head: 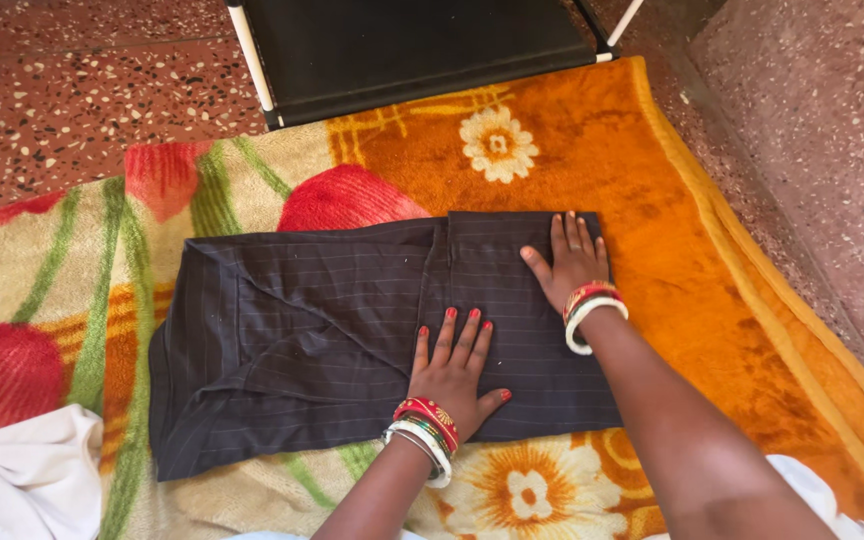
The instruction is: The person folds a dark pinstriped shirt on a floral rug, then places it on a nearby clothing rack. The person then picks up a beige shirt and begins buttoning it.
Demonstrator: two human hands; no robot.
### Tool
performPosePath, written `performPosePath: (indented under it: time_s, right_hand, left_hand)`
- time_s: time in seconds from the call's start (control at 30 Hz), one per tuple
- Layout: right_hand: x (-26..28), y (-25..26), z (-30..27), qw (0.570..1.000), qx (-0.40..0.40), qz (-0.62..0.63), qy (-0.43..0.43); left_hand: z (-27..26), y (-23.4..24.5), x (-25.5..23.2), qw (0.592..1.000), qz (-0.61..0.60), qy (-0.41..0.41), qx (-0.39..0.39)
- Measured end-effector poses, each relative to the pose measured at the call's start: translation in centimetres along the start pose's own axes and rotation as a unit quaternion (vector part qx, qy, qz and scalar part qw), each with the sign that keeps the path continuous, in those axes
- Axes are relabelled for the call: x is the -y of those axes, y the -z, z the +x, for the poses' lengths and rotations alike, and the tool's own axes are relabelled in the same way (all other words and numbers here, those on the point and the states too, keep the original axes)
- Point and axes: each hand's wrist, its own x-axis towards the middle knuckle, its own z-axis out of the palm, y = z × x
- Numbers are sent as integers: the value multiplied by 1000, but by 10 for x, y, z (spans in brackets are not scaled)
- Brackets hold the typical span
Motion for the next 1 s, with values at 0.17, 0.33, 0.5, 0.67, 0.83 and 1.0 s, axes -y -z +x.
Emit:
performPosePath:
  time_s: [0.17,0.33,0.5,0.67,0.83,1.0]
  right_hand:
    - [-16,-4,-20,999,-24,30,37]
    - [-44,-20,-103,993,-110,25,33]
    - [-51,-9,-140,992,-103,49,-45]
    - [21,-23,-164,982,-123,104,103]
    - [29,-32,-160,992,-89,26,80]
    - [-35,-19,-144,984,-167,-19,-54]
  left_hand:
    - [2,0,3,999,-7,-6,-37]
    - [3,-2,5,1000,7,3,-24]
    - [6,-3,5,1000,-3,3,-17]
    - [2,-9,8,999,8,-9,-48]
    - [4,-12,12,998,24,-15,-58]
    - [5,-11,11,998,11,-13,-65]
